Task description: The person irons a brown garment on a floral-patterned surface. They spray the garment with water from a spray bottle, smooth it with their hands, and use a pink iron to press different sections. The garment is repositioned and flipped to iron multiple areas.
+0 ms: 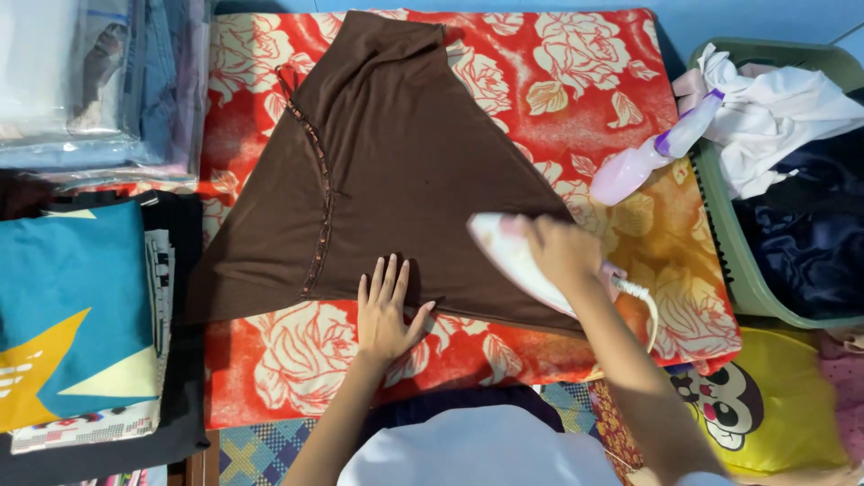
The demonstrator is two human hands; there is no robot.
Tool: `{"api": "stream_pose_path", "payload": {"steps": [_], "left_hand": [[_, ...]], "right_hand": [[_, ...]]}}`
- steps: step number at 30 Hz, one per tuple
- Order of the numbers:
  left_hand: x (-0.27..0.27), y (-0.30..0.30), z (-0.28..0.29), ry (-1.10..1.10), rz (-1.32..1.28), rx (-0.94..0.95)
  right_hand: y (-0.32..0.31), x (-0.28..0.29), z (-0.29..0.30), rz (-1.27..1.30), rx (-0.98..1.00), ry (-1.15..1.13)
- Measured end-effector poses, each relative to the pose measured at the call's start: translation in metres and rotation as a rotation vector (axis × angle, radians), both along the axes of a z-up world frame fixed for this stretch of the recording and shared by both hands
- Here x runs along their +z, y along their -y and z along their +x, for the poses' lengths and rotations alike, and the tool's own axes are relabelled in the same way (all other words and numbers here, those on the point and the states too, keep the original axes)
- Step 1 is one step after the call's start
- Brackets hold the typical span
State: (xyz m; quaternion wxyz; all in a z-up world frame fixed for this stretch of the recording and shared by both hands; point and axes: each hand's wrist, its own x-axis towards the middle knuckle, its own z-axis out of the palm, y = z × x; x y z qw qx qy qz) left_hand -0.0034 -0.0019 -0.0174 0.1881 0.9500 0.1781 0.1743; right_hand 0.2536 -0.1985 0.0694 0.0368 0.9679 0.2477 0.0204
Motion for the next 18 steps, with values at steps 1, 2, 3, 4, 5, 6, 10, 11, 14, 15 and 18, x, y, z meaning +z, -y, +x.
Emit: {"api": "stream_pose_path", "payload": {"steps": [1, 2, 3, 4, 5, 6, 10, 11, 14, 15, 18], "left_hand": [[0.000, 0.000, 0.000, 0.004, -0.006, 0.008], [0.000, -0.001, 0.000, 0.009, -0.012, 0.016], [-0.001, -0.001, 0.001, 0.013, -0.012, 0.015], [-0.002, -0.002, 0.002, 0.036, -0.012, 0.031], [-0.003, -0.001, 0.001, 0.053, -0.015, 0.046], [-0.005, -0.002, 0.000, 0.053, -0.019, 0.043], [-0.001, -0.018, -0.002, 0.143, -0.053, 0.145], [0.003, -0.026, -0.001, 0.154, -0.024, 0.179], [0.006, -0.071, -0.010, 0.081, 0.090, 0.296], [0.002, -0.085, -0.015, 0.077, 0.090, 0.300], [-0.009, -0.118, -0.035, -0.021, 0.136, 0.379]], "right_hand": [[0.003, 0.007, -0.013, 0.043, 0.194, -0.031], [0.007, 0.015, -0.027, 0.087, 0.388, -0.060], [0.012, 0.010, -0.020, 0.087, 0.387, -0.056], [0.017, 0.005, -0.013, 0.042, 0.292, -0.087], [0.023, 0.000, -0.009, -0.006, 0.194, -0.123], [0.020, -0.012, 0.002, -0.009, 0.192, -0.124], [0.006, -0.005, -0.003, 0.019, 0.049, -0.040], [0.003, 0.009, -0.016, 0.043, 0.181, -0.131], [0.003, 0.013, -0.042, 0.073, 0.410, -0.107], [0.001, 0.011, -0.035, 0.073, 0.413, -0.111], [-0.003, 0.007, -0.026, 0.075, 0.226, -0.059]]}}
